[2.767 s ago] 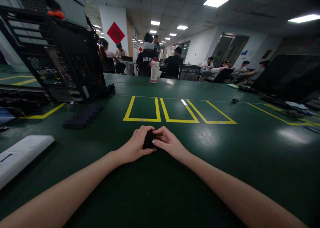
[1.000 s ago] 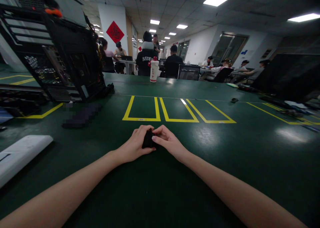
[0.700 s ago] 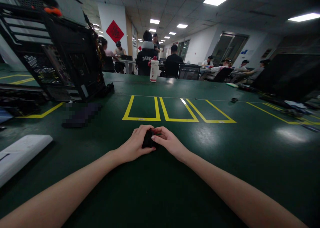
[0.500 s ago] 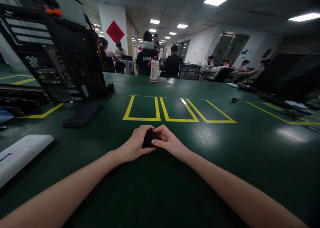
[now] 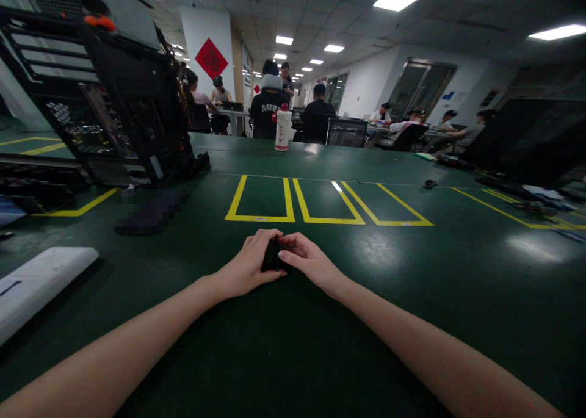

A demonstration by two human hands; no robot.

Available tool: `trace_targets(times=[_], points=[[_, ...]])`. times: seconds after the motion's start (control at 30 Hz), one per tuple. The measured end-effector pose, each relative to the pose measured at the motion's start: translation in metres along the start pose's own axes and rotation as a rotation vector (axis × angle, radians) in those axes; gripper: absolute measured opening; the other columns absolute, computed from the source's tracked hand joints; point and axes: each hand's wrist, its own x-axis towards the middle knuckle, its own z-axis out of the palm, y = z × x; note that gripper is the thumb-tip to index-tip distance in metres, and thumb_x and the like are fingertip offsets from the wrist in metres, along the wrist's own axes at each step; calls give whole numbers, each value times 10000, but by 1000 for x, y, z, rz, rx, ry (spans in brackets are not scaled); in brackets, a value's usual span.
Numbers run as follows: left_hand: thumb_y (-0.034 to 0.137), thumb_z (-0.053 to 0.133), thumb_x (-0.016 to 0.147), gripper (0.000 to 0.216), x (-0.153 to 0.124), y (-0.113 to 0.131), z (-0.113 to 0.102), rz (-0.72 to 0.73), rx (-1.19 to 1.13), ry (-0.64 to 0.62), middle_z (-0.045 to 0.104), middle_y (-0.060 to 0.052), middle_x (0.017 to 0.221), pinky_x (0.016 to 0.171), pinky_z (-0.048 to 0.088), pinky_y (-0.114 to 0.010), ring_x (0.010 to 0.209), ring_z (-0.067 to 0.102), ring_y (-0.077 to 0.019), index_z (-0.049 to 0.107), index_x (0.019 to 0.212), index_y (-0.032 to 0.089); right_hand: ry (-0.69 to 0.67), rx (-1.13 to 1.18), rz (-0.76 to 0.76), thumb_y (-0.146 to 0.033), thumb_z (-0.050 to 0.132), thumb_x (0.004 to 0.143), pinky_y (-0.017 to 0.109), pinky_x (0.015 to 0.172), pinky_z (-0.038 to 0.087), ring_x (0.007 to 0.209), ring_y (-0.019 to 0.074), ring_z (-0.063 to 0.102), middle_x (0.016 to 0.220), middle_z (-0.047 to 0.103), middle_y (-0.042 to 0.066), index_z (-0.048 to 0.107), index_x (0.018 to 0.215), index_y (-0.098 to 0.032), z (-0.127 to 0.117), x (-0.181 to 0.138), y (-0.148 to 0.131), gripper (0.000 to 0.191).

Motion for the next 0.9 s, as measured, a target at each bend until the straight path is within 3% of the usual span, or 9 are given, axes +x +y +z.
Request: trace_targets(times=[0.17,0.33,0.57,0.77,0.9], points=[[242,595,745,512,1,1,1,11,3,2,435,-78,1131,888,378,-448,1043,451,-249,321,1178,243,-81,66,-60,-194,653,675,363,881,419,979,162,521,997,488,1,451,933,-223,-1,-2,0,329],[266,614,730,539,2,0,2,4,-6,11,433,-77,1142,894,379,-438,1051,446,-247,320,1181,242,-35,31,-79,-251,575,752,340,821,442,904,143,534,948,483,-2,461,926,-228,1,-1,2,209],[256,613,733,543,1,0,1,26,-6,12,439,-77,1144,896,376,-427,1058,444,-242,315,1186,242,-16,-41,-32,-267,575,752,375,876,413,972,165,514,1023,492,23,473,990,-221,0,0,2,263],[246,604,739,524,0,1,-1,14,-8,10,442,-79,1142,883,379,-434,1046,451,-247,324,1182,241,-70,42,-50,-220,635,698,370,887,414,976,164,518,997,493,7,451,941,-215,0,-2,-1,305],[261,606,741,538,0,2,-2,1,-16,-7,428,-82,1153,888,378,-449,1055,446,-251,310,1190,247,-47,44,-38,-270,578,750,369,864,427,955,162,525,984,496,9,468,927,-221,1,-3,-3,214]])
